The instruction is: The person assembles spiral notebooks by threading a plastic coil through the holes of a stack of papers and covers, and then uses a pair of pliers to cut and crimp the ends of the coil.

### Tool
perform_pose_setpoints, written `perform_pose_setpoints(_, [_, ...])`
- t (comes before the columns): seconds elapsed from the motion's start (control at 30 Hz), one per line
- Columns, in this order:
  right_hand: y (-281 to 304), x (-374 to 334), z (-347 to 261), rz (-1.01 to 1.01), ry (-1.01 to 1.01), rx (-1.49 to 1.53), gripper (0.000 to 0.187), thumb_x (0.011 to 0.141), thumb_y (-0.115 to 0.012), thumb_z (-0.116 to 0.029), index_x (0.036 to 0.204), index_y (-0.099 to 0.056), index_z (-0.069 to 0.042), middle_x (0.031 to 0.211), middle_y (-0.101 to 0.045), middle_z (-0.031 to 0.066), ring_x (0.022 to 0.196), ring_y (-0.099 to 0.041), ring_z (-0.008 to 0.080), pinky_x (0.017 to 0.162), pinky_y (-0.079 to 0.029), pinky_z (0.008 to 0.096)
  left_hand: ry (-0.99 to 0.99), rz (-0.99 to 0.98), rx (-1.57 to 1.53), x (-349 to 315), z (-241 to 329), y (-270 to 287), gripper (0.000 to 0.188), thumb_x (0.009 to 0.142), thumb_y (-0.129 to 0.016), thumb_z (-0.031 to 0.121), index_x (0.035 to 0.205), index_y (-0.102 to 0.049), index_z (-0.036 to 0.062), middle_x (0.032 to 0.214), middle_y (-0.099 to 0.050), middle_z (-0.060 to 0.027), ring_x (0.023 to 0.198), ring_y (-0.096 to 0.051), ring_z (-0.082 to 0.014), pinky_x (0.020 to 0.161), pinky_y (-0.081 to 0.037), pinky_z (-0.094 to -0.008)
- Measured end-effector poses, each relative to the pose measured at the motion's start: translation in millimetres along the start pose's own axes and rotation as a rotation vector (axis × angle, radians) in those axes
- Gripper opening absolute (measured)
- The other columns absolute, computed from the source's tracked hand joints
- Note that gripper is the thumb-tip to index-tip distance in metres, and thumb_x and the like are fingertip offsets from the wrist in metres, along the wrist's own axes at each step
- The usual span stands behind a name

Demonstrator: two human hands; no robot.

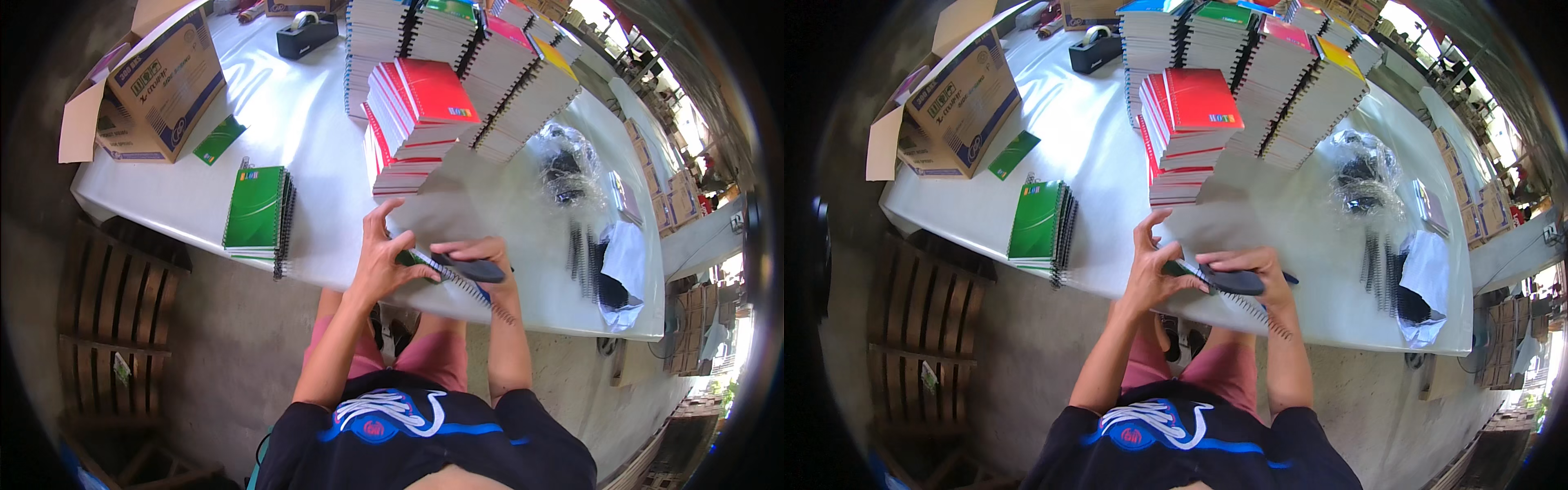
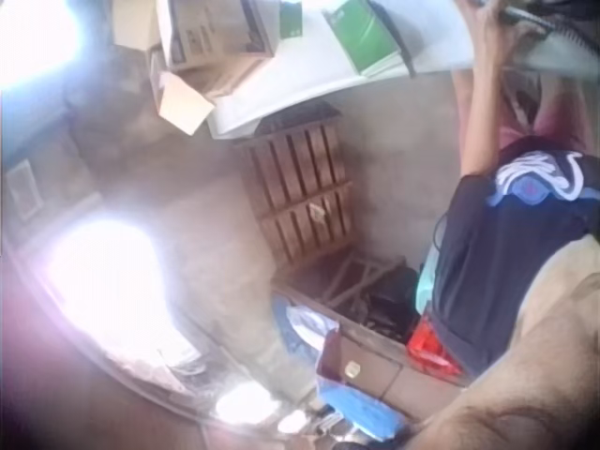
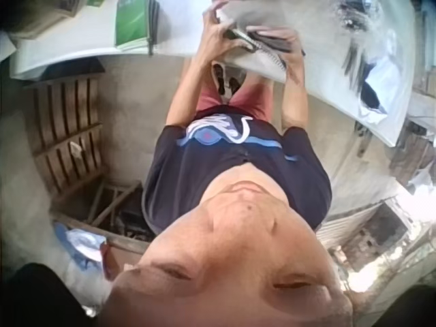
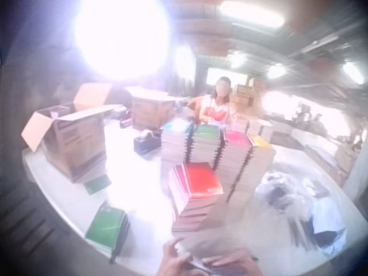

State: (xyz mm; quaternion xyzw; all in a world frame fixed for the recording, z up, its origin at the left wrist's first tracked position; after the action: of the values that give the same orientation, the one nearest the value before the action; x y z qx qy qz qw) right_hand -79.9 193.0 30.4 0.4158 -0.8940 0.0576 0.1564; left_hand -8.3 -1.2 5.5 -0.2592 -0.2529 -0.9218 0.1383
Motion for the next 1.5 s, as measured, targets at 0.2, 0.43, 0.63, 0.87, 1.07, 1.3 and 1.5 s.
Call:
perform_pose_setpoints(0.2, [-18.2, 7.1, -0.1, 0.01, 0.114, 0.4, 0.022, 0.077, -0.06, 0.005, 0.097, -0.069, 0.001, 0.108, -0.062, 0.027, 0.1, -0.063, 0.0316, 0.089, -0.049, 0.0361, -0.078, 0.007, 0.025, 9.2, -14.2, 12.8, 0.054, 0.044, -0.086, 0.042, 0.067, -0.054, 0.0049, 0.132, -0.038, -0.0177, 0.113, -0.037, -0.0369, 0.09, -0.039, -0.0443])
perform_pose_setpoints(0.43, [-18.8, 2.4, -4.6, 0.065, -0.005, 0.156, 0.032, 0.071, -0.054, 0.012, 0.098, -0.068, 0.004, 0.107, -0.066, 0.0187, 0.096, -0.065, 0.0242, 0.086, -0.049, 0.0292, -0.071, -0.011, 0.002, 7.1, -11.9, 7.1, 0.055, 0.042, -0.086, 0.042, 0.066, -0.053, 0.0051, 0.131, -0.038, -0.0161, 0.109, -0.039, -0.037, 0.088, -0.04, -0.0456])
perform_pose_setpoints(0.63, [-12.3, -1.0, 5.8, 0.036, 0.022, 0.056, 0.021, 0.081, -0.057, -0.003, 0.098, -0.069, 0.003, 0.106, -0.063, 0.0267, 0.097, -0.064, 0.0314, 0.087, -0.05, 0.0351, -0.083, -0.034, -0.016, 8.8, -12.2, 4.6, 0.057, 0.042, -0.089, 0.04, 0.065, -0.05, 0.0061, 0.137, -0.033, -0.0134, 0.117, -0.037, -0.0357, 0.083, -0.042, -0.0466])
perform_pose_setpoints(0.87, [-14.5, -3.9, -0.8, 0.076, -0.036, -0.065, 0.029, 0.075, -0.058, 0.007, 0.102, -0.067, 0.003, 0.107, -0.066, 0.0174, 0.097, -0.064, 0.0201, 0.088, -0.047, 0.028, -0.076, -0.004, -0.053, 8.0, -7.1, 2.8, 0.053, 0.043, -0.086, 0.041, 0.068, -0.055, 0.0059, 0.131, -0.04, -0.015, 0.11, -0.039, -0.0372, 0.089, -0.04, -0.0465])
perform_pose_setpoints(1.07, [29.0, -14.8, 15.7, 0.482, -0.293, -0.725, 0.052, 0.075, -0.067, -0.006, 0.126, -0.054, -0.003, 0.124, -0.056, 0.0179, 0.114, -0.055, 0.0287, 0.097, -0.041, 0.0321, -0.058, 0.057, 0.071, 4.0, -6.0, -4.8, 0.048, 0.051, -0.08, 0.05, 0.072, -0.06, 0.0116, 0.129, -0.042, -0.0096, 0.119, -0.033, -0.038, 0.096, -0.029, -0.0525])
perform_pose_setpoints(1.3, [-0.4, -79.9, -4.5, 0.196, -0.681, -1.336, 0.078, 0.083, -0.062, -0.04, 0.144, -0.024, -0.011, 0.145, -0.029, 0.0167, 0.135, -0.023, 0.0362, 0.107, -0.021, 0.0562, -0.128, -0.113, 0.385, -2.3, 14.8, -6.2, 0.021, 0.077, -0.067, 0.038, 0.094, -0.066, 0.0251, 0.098, -0.056, 0.0066, 0.116, -0.045, -0.0216, 0.1, -0.008, -0.0614])
perform_pose_setpoints(1.5, [37.2, -141.4, 5.4, 0.76, -0.716, -1.276, 0.053, 0.094, -0.048, -0.03, 0.139, -0.034, -0.008, 0.138, -0.037, 0.0181, 0.129, -0.032, 0.0333, 0.106, -0.027, 0.0464, -0.058, -0.05, 0.343, -5.5, 27.4, -6.1, 0.015, 0.079, -0.067, 0.035, 0.091, -0.067, 0.0254, 0.087, -0.055, 0.0045, 0.103, -0.05, -0.0182, 0.097, -0.01, -0.0616])
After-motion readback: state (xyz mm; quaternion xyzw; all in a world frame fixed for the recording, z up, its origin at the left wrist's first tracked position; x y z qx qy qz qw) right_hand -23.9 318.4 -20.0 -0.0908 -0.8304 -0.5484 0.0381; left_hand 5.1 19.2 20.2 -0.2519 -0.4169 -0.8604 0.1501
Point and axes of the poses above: each hand's wrist, its own x-axis towards the middle knuckle, its own y-axis out of the back of the hand, z = x × y, the point moved 1 cm from there along x, towards the middle knuckle
